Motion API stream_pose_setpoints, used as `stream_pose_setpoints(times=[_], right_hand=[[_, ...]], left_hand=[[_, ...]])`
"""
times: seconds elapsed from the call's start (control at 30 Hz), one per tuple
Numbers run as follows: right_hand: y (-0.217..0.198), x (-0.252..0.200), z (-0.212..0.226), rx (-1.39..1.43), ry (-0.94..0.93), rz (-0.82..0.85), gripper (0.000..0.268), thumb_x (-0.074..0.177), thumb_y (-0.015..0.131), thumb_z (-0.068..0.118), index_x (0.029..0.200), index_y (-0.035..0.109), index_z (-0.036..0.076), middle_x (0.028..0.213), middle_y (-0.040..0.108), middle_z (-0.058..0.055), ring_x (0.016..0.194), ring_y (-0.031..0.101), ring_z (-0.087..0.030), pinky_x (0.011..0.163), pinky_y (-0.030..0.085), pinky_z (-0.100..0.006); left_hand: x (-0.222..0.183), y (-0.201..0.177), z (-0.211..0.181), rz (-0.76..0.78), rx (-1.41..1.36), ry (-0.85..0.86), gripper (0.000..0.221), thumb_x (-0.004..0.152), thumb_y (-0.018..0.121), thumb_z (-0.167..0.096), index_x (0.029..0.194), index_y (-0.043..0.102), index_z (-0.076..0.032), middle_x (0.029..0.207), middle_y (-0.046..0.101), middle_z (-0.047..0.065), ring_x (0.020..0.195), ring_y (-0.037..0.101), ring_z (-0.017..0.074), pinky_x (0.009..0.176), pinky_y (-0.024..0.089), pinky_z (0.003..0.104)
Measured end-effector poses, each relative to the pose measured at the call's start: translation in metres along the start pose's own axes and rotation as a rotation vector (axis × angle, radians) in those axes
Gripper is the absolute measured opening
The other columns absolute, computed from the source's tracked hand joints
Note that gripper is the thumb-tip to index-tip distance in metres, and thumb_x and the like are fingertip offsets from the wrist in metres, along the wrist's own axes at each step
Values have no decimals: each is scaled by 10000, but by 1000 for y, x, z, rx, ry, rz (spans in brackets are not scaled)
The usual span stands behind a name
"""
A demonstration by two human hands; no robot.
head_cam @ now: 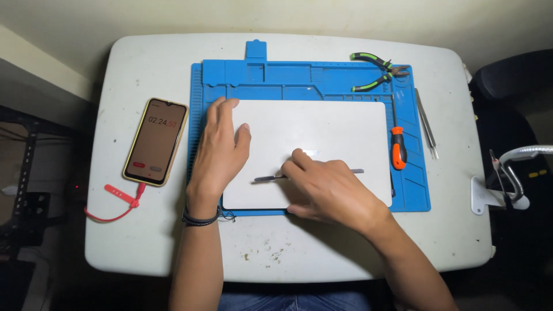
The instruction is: Removing the top cover, keyboard assembly, and internal battery from a laptop using prying tools and a screwdriver.
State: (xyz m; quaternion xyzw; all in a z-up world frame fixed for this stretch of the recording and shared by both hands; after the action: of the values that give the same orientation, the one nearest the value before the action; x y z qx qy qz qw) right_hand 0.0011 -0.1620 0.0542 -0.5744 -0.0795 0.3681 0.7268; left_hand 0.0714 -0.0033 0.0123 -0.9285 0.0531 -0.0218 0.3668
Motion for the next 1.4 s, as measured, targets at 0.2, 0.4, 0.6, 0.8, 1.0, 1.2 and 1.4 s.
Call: stream_pose_setpoints(times=[0.2, 0.4, 0.6, 0.8, 1.0, 1.2, 1.4], right_hand=[[22, 1, 4, -214, -62, -69, 498, 785, 834, 267, 1171, 543, 149, 915, 518, -13, 485, 596, -180, 451, 471, -314], [22, 1, 2, -272, -95, -105, 492, 758, 828, 313, 1161, 596, 154, 869, 560, 6, 489, 599, -149, 455, 457, -284], [36, -5, 7, -324, -227, -209, 345, 784, 744, 208, 1086, 581, 172, 859, 539, 16, 503, 592, -162, 470, 426, -298], [9, -21, 27, -377, -319, -371, 187, 765, 587, 28, 866, 465, 129, 816, 460, -39, 468, 427, -213, 461, 351, -361], [3, -26, 22, -336, -324, -420, 195, 770, 632, 72, 858, 463, 117, 839, 480, -50, 478, 438, -241, 474, 376, -375], [-6, -33, 13, -287, -309, -508, 244, 758, 664, 84, 821, 433, 125, 806, 441, -41, 458, 353, -228, 437, 340, -362], [-4, -31, 8, -239, -308, -490, 240, 770, 665, 125, 823, 432, 128, 813, 438, -48, 453, 369, -252, 417, 328, -385]], left_hand=[[0, 1, -2, -10, 39, 30, 477, 990, 517, -150, 1421, 441, 38, 1466, 400, 347, 1358, 473, 521, 1036, 444, 616], [-1, 16, -3, -10, 192, 10, 590, 967, 578, -189, 1444, 396, 106, 1521, 306, 395, 1382, 422, 551, 1053, 380, 690], [-6, 5, -15, 72, 71, -6, 623, 952, 534, -126, 1469, 351, 169, 1562, 207, 432, 1464, 262, 572, 1112, 293, 692], [-5, 5, 4, 248, -61, -100, 667, 932, 369, -123, 1567, 209, 4, 1707, 10, 186, 1571, 40, 349, 1212, 180, 501], [-3, -3, 26, 208, -185, 31, 684, 882, 285, 123, 1550, 335, -14, 1678, 174, 199, 1563, 157, 294, 1251, 164, 405], [-11, -20, 26, 314, -231, -12, 654, 961, 348, 45, 1570, 364, -193, 1717, 182, 70, 1282, 560, 106, 902, 424, 240], [-22, -16, 38, 478, -644, 18, 724, 923, 423, 145, 1585, 209, -59, 1716, 5, 105, 1568, 126, 205, 1253, 216, 354]])
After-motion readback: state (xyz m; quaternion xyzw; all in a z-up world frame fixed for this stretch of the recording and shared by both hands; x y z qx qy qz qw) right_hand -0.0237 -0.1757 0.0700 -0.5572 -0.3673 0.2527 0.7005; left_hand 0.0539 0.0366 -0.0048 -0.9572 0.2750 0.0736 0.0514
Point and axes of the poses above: each hand's wrist, its own x-axis towards the middle knuckle, its own y-axis out of the palm, z = x × y, the point moved 7 cm from there along x, towards the middle knuckle
